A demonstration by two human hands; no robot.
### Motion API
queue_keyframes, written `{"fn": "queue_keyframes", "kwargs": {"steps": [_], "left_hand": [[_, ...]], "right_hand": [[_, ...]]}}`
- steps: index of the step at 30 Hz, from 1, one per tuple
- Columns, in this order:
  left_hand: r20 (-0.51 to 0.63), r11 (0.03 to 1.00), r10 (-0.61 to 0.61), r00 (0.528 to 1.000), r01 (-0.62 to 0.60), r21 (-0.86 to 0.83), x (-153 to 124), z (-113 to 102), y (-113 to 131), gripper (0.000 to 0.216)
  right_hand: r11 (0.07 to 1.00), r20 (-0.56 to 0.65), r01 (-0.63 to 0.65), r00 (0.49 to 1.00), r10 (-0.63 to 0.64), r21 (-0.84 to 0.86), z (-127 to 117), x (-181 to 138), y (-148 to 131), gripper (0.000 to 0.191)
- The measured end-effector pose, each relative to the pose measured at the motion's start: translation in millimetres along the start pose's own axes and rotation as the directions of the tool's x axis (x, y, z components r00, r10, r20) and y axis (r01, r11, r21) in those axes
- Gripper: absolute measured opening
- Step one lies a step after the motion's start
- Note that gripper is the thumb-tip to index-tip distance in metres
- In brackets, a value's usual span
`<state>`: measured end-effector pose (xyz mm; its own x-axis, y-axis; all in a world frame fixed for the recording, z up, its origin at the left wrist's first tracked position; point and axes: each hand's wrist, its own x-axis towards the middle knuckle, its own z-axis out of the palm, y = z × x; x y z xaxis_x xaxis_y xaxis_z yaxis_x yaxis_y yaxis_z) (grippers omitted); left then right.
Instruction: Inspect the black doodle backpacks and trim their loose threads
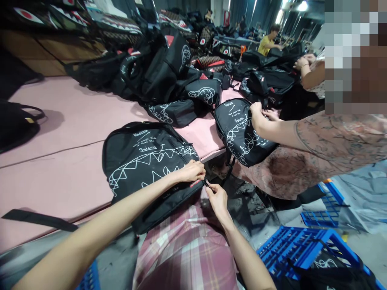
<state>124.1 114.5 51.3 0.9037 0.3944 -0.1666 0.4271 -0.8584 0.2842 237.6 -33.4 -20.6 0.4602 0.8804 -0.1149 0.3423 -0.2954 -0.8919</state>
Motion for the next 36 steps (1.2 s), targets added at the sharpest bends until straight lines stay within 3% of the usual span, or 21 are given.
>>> {"fn": "queue_keyframes", "kwargs": {"steps": [11,15,18,20,22,24,26,28,31,34,36], "left_hand": [[0.006,1.000,0.028,1.000,-0.028,-0.004,9,0,-2,0.015],[-0.027,1.000,-0.006,1.000,0.006,-0.016,8,-9,3,0.014],[-0.054,0.998,-0.035,0.998,0.032,-0.056,-10,-18,20,0.020],[0.045,0.983,-0.010,0.999,0.019,-0.182,-33,-17,41,0.024],[0.171,0.939,0.043,0.984,0.018,-0.344,-58,-6,65,0.030],[0.096,0.936,-0.001,0.995,0.035,-0.349,-80,13,86,0.031],[-0.054,0.947,-0.155,0.986,0.133,-0.292,-96,34,98,0.028],[-0.150,0.928,-0.298,0.943,0.249,-0.278,-104,50,100,0.023],[-0.337,0.905,-0.416,0.845,0.346,-0.249,-106,64,92,0.021],[-0.524,0.882,-0.453,0.721,0.448,-0.146,-97,69,77,0.025],[-0.562,0.884,-0.416,0.715,0.462,-0.065,-89,72,67,0.030]], "right_hand": [[0.988,-0.075,-0.009,0.997,-0.002,-0.154,16,3,-20,0.026],[0.993,-0.067,0.002,0.998,-0.010,-0.121,18,4,-15,0.023],[0.998,-0.039,0.006,0.999,-0.003,0.063,10,11,-2,0.023],[0.981,-0.006,0.044,0.999,-0.044,0.189,-2,20,8,0.024],[0.967,0.043,0.143,0.987,-0.155,0.210,-14,32,16,0.022],[0.944,0.093,0.298,0.946,-0.312,0.139,-23,46,21,0.018],[0.895,0.131,0.441,0.885,-0.446,0.070,-26,60,22,0.014],[0.849,0.166,0.526,0.834,-0.527,0.052,-24,72,22,0.013],[0.805,0.211,0.587,0.779,-0.590,0.085,-19,84,20,0.011],[0.778,0.241,0.618,0.743,-0.624,0.112,-17,92,18,0.011],[0.766,0.268,0.633,0.723,-0.637,0.115,-16,96,17,0.012]]}}
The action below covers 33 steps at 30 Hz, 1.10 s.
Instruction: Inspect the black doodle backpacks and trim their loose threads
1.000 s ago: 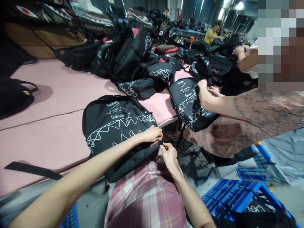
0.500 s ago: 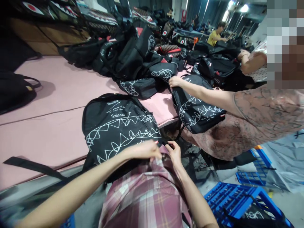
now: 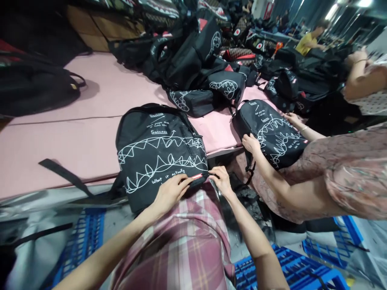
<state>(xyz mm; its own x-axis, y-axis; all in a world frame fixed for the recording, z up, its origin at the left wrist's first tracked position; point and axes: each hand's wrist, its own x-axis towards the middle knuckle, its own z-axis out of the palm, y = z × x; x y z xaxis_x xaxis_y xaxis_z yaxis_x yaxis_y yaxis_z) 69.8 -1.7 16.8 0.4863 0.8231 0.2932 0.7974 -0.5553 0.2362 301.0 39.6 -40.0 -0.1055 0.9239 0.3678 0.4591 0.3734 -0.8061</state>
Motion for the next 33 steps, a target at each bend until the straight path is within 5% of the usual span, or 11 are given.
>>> {"fn": "queue_keyframes", "kwargs": {"steps": [6,20,33], "left_hand": [[-0.068,0.999,0.037,0.997,-0.034,0.036,7,16,-7,0.020],[-0.117,0.990,-0.111,0.987,0.100,-0.100,12,19,-6,0.027],[-0.128,0.990,-0.086,0.988,0.070,-0.122,10,23,-9,0.025]], "right_hand": [[0.998,0.079,0.054,0.995,-0.055,0.013,-4,9,5,0.012],[0.996,0.104,0.062,0.992,-0.068,0.061,-5,11,6,0.014],[0.996,0.130,0.089,0.987,-0.092,0.028,-5,14,2,0.017]]}}
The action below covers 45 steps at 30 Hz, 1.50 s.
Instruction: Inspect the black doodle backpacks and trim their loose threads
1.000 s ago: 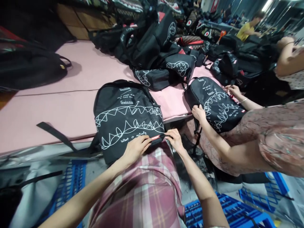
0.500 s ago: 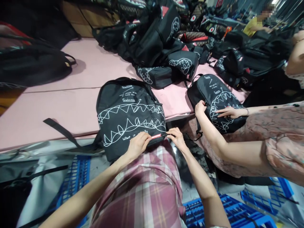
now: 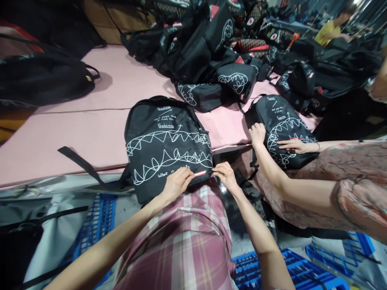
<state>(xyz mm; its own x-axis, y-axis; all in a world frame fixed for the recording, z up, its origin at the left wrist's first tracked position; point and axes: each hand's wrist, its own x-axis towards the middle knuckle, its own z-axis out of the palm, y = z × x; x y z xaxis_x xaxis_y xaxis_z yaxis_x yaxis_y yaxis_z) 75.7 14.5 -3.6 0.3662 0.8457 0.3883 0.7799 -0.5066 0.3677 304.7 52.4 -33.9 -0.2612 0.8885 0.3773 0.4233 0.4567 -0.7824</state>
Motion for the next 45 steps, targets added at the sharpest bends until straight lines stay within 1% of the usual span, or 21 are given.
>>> {"fn": "queue_keyframes", "kwargs": {"steps": [4,9,17,20,22,27,31,39,42,45], "left_hand": [[0.004,1.000,-0.024,1.000,0.024,-0.013,1,-2,1,0.026],[0.002,1.000,-0.019,1.000,0.019,-0.018,0,-1,1,0.026],[0.018,0.999,-0.037,0.999,0.037,-0.028,-3,-1,-3,0.027],[0.021,0.998,-0.026,0.999,0.027,-0.051,-4,-3,-5,0.026],[0.022,0.998,-0.010,1.000,0.012,-0.060,-5,-4,-5,0.027],[0.003,0.999,0.011,1.000,-0.011,-0.053,-6,-5,-5,0.026],[-0.010,0.998,0.033,0.999,-0.033,-0.053,-8,-3,-7,0.024],[-0.026,0.996,0.032,0.999,-0.034,-0.087,-9,0,-9,0.023],[-0.017,0.995,0.038,0.999,-0.039,-0.093,-11,0,-11,0.023],[0.016,0.997,0.035,0.999,-0.034,-0.068,-14,0,-13,0.024]], "right_hand": [[1.000,0.011,0.009,1.000,-0.009,-0.013,-1,0,2,0.016],[0.999,0.045,0.034,0.998,-0.033,-0.022,4,2,1,0.015],[0.988,0.145,0.104,0.986,-0.086,-0.118,6,9,-15,0.017],[0.984,0.171,0.104,0.982,-0.078,-0.146,3,9,-21,0.018],[0.983,0.165,0.084,0.985,-0.057,-0.162,1,6,-23,0.018],[0.983,0.099,0.046,0.995,-0.029,-0.175,-2,-1,-23,0.018],[0.982,0.106,0.055,0.994,-0.036,-0.182,3,-1,-27,0.017],[0.968,0.180,0.120,0.980,-0.081,-0.219,16,4,-41,0.016],[0.956,0.195,0.133,0.977,-0.082,-0.262,22,5,-49,0.017],[0.931,0.227,0.157,0.970,-0.082,-0.331,29,4,-57,0.018]]}}
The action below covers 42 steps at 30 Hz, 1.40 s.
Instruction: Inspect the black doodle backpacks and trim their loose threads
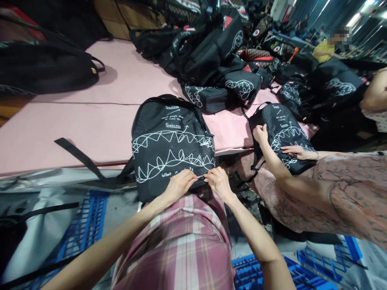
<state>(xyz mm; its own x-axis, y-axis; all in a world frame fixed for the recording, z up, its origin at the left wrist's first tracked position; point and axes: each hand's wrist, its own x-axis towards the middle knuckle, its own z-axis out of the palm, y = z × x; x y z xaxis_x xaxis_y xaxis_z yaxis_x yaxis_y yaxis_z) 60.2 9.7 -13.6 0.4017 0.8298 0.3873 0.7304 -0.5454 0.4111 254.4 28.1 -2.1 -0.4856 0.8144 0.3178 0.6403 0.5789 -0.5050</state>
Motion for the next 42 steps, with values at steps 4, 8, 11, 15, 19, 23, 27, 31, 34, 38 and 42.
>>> {"fn": "queue_keyframes", "kwargs": {"steps": [4,8,11,15,19,23,27,31,34,38,42], "left_hand": [[0.078,0.999,-0.009,0.997,0.005,0.052,-3,-7,-1,0.019],[0.144,0.993,-0.043,0.989,0.027,0.112,1,-14,2,0.021],[0.211,0.989,-0.060,0.976,0.029,0.145,9,-15,3,0.026],[0.256,0.991,-0.125,0.959,0.108,0.081,16,-13,0,0.023],[0.256,0.974,-0.209,0.944,0.224,-0.030,19,-13,-3,0.023],[0.240,0.948,-0.267,0.933,0.300,-0.110,19,-13,-3,0.022],[0.208,0.949,-0.253,0.945,0.284,-0.139,18,-8,-4,0.022],[0.194,0.953,-0.246,0.950,0.274,-0.131,17,-13,-2,0.024],[0.312,0.957,-0.153,0.938,0.219,-0.190,10,-35,7,0.028],[0.665,0.981,0.078,0.743,0.061,-0.184,-3,-65,26,0.036],[0.561,0.998,0.059,0.826,-0.047,-0.037,0,-61,37,0.023]], "right_hand": [[0.992,-0.052,-0.125,0.991,0.125,0.018,0,-6,-4,0.019],[0.737,-0.140,-0.478,0.787,0.601,0.477,-10,-24,-6,0.023],[0.325,0.147,-0.558,0.641,0.754,0.763,-10,-35,-23,0.034],[-0.185,0.502,-0.530,0.553,0.665,0.828,7,-37,-56,0.037],[-0.575,0.715,-0.427,0.473,0.516,0.698,22,-32,-74,0.026],[-0.697,0.772,-0.381,0.492,0.403,0.607,27,-27,-76,0.017],[-0.740,0.778,-0.337,0.495,0.387,0.582,32,-18,-74,0.017],[-0.728,0.764,-0.293,0.435,0.476,0.620,40,-9,-76,0.018],[-0.588,0.662,-0.316,0.462,0.590,0.745,34,-16,-75,0.021],[0.042,0.250,-0.474,0.535,0.807,0.879,8,-38,-51,0.026],[0.507,-0.027,-0.636,0.608,0.793,0.582,-10,-45,-16,0.029]]}}
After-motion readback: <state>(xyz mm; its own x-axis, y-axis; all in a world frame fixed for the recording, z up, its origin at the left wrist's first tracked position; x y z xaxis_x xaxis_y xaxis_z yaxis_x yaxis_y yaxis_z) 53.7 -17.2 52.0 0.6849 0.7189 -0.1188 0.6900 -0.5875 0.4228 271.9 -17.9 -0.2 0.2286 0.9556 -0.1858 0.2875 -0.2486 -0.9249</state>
